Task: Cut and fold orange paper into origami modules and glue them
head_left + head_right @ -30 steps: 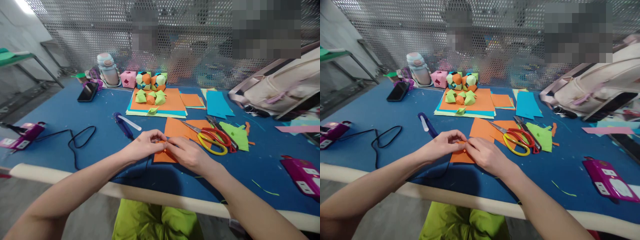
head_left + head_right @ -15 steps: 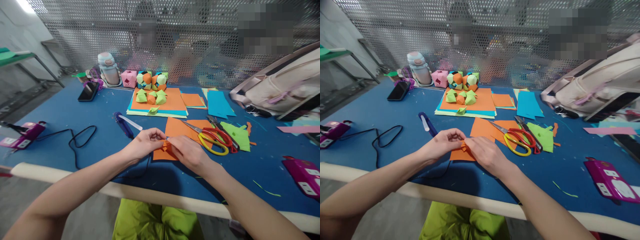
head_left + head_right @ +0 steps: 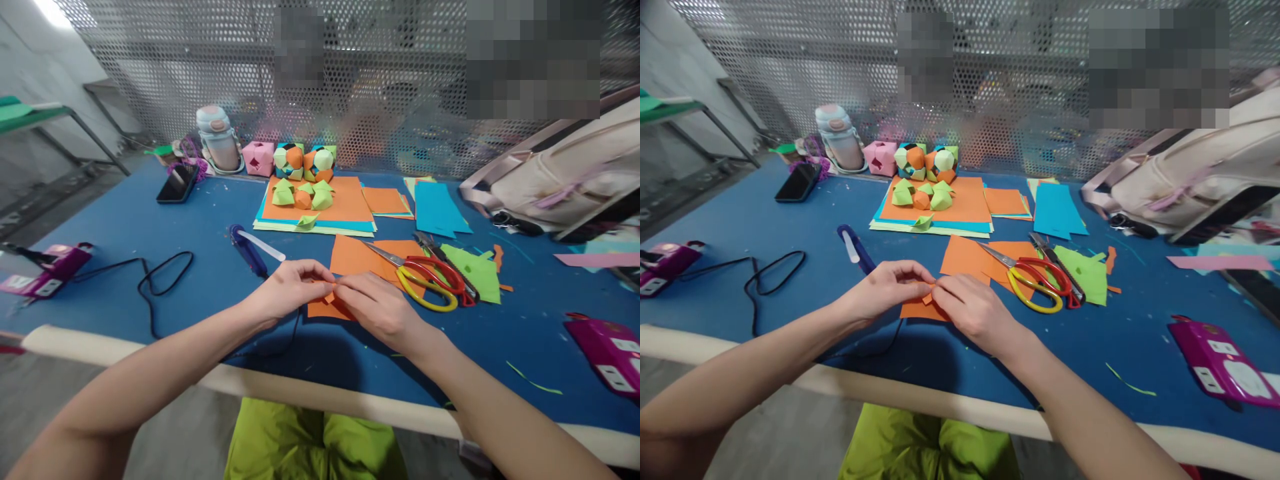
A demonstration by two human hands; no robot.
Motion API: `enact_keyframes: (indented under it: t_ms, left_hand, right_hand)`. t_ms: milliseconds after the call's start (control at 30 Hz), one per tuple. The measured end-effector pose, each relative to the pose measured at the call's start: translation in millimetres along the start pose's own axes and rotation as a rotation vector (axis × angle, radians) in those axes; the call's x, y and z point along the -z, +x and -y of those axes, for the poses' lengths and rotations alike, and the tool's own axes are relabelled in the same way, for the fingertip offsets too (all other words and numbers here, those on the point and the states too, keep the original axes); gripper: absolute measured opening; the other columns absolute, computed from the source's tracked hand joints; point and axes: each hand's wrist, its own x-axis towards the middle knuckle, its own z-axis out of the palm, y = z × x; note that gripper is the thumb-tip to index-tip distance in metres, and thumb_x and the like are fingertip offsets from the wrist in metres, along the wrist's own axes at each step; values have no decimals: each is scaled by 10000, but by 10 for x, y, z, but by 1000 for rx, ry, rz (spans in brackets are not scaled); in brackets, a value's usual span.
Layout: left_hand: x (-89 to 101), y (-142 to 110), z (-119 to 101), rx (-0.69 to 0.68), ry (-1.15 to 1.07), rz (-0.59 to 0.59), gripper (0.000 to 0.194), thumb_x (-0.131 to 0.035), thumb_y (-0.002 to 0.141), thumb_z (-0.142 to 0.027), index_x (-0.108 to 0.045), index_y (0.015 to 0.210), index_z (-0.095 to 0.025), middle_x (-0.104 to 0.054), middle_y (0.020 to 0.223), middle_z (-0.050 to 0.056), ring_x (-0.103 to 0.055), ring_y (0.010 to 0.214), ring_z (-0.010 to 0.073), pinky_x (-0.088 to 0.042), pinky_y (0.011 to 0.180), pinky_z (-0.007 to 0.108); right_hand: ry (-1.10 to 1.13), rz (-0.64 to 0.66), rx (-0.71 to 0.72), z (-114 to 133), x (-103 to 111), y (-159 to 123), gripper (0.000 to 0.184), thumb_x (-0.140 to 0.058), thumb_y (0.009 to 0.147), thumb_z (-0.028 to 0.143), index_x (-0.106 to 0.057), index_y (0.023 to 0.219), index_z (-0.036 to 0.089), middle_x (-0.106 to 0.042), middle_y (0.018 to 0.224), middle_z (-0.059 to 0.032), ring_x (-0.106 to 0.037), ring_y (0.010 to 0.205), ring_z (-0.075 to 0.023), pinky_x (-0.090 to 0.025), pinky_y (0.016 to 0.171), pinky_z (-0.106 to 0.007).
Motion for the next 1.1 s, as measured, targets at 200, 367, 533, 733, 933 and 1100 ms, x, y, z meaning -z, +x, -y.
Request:
enact_keyframes:
  t_ms: [200, 367, 533, 733, 933, 1100]
  left_hand:
    - [-9, 0, 18, -1, 8, -18, 122, -682, 617, -135, -606, 711, -117, -608, 659, -20, -559, 641, 74, -436, 644, 206]
    - [2, 17, 68, -67, 50, -18, 95, -648, 637, -122, -594, 714, -126, -575, 631, -46, -521, 593, 53, -411, 588, 179]
    - [25, 25, 76, -155, 127, -24, 77, -624, 665, -129, -583, 731, -134, -566, 645, -50, -502, 585, 50, -404, 570, 173]
    - [8, -10, 74, -243, 286, -68, 35, -597, 701, -148, -594, 734, -139, -604, 691, -22, -539, 644, 79, -433, 612, 193]
    - [-12, -20, 91, -312, 378, -80, 49, -565, 710, -119, -605, 730, -141, -618, 700, -15, -555, 662, 86, -448, 626, 193]
    - [-20, -17, 119, -323, 381, -75, 70, -545, 714, -108, -602, 732, -143, -618, 699, -14, -556, 657, 85, -445, 617, 189]
  right_hand:
    - [-7, 17, 16, 11, -4, 9, 157, -465, 899, 99, -595, 984, 123, -647, 906, -128, -590, 818, -198, -503, 697, -322]
    - [26, 1, 12, 14, -37, 16, 185, -490, 871, 87, -585, 1022, 134, -644, 932, -130, -600, 841, -202, -514, 710, -330]
    - [166, -82, -131, 56, -56, 29, 225, -520, 843, 107, -571, 1059, 145, -642, 947, -126, -614, 854, -190, -526, 742, -320]
    - [244, -52, -403, 84, -66, 36, 84, -532, 868, 171, -616, 877, 178, -659, 773, -61, -611, 684, -151, -492, 619, -270]
    - [307, -9, -479, 55, -53, 35, 90, -554, 842, 138, -635, 824, 174, -666, 748, -44, -613, 656, -139, -477, 601, -247]
    - [288, 8, -457, 42, -40, 45, 88, -556, 845, 143, -638, 825, 168, -675, 751, -46, -622, 672, -145, -479, 614, -249]
